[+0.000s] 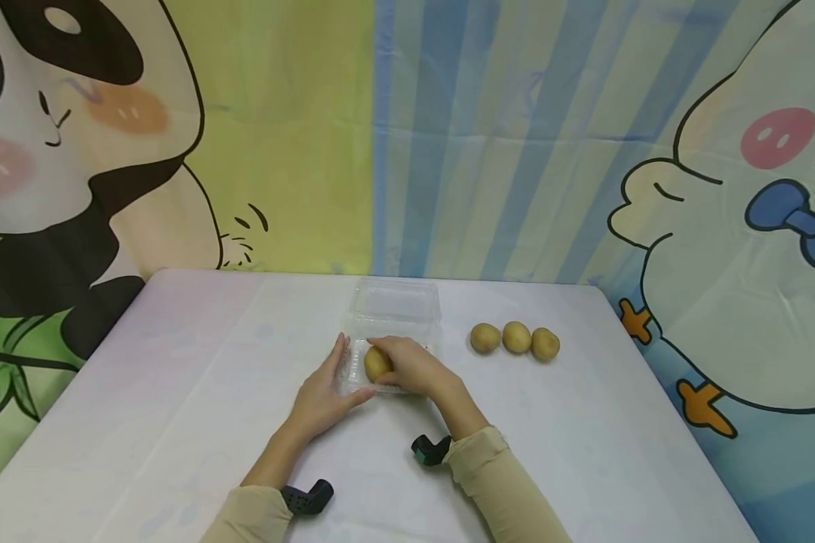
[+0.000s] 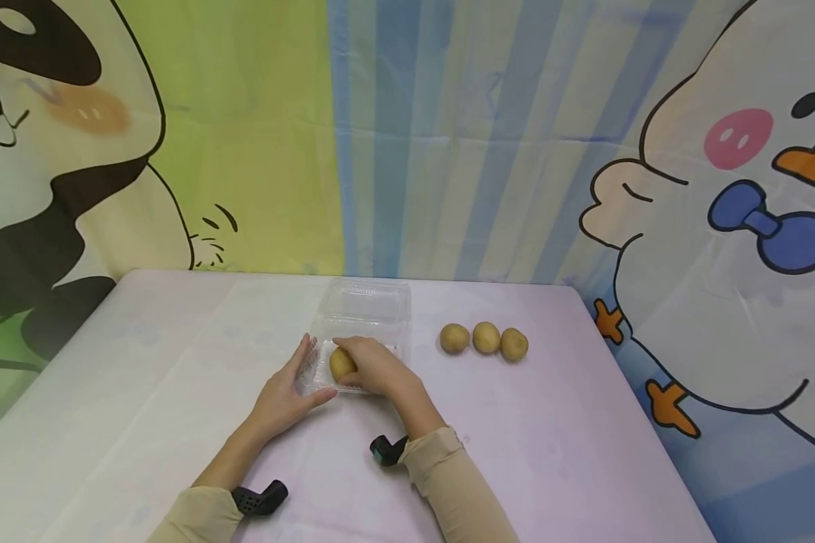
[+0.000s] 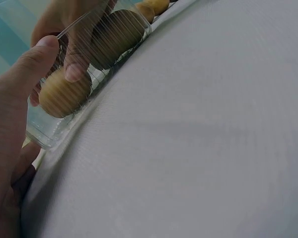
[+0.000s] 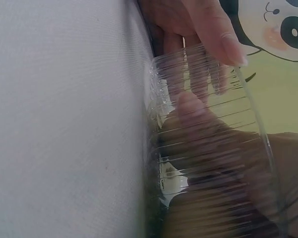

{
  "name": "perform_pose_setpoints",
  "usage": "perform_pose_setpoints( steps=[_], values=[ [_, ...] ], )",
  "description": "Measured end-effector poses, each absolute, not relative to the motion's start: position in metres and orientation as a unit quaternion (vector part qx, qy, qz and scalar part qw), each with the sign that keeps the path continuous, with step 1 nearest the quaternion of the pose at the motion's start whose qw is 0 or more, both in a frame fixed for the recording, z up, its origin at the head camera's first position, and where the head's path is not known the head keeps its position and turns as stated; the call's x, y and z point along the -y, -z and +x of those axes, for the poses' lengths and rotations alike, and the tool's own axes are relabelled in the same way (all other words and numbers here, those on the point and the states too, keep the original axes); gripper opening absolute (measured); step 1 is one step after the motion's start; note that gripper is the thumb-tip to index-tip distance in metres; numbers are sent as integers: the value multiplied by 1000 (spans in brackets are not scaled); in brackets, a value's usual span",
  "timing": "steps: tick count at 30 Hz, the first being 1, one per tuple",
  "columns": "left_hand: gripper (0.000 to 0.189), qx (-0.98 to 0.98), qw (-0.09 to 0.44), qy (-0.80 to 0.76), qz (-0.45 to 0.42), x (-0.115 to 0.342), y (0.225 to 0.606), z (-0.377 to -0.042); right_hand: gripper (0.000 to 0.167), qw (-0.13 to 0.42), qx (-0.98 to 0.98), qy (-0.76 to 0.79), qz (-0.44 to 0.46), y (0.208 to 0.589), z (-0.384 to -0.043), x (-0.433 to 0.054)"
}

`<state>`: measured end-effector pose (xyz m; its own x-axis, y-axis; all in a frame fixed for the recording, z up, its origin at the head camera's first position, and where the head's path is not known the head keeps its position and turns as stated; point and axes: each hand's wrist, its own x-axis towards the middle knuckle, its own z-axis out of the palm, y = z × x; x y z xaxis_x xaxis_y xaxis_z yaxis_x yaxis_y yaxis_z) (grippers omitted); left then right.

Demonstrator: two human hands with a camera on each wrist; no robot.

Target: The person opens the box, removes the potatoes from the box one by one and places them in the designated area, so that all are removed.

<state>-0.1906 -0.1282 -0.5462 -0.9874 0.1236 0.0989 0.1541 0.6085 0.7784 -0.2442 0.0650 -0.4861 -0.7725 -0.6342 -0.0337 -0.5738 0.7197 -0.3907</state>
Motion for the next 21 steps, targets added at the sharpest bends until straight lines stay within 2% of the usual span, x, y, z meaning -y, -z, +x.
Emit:
perform_pose_setpoints(
  steps=[21],
  values=[
    [114,900,20,427,-81,128,544,-191,72,60,-929,238,-278,489,-248,-65]
  ],
)
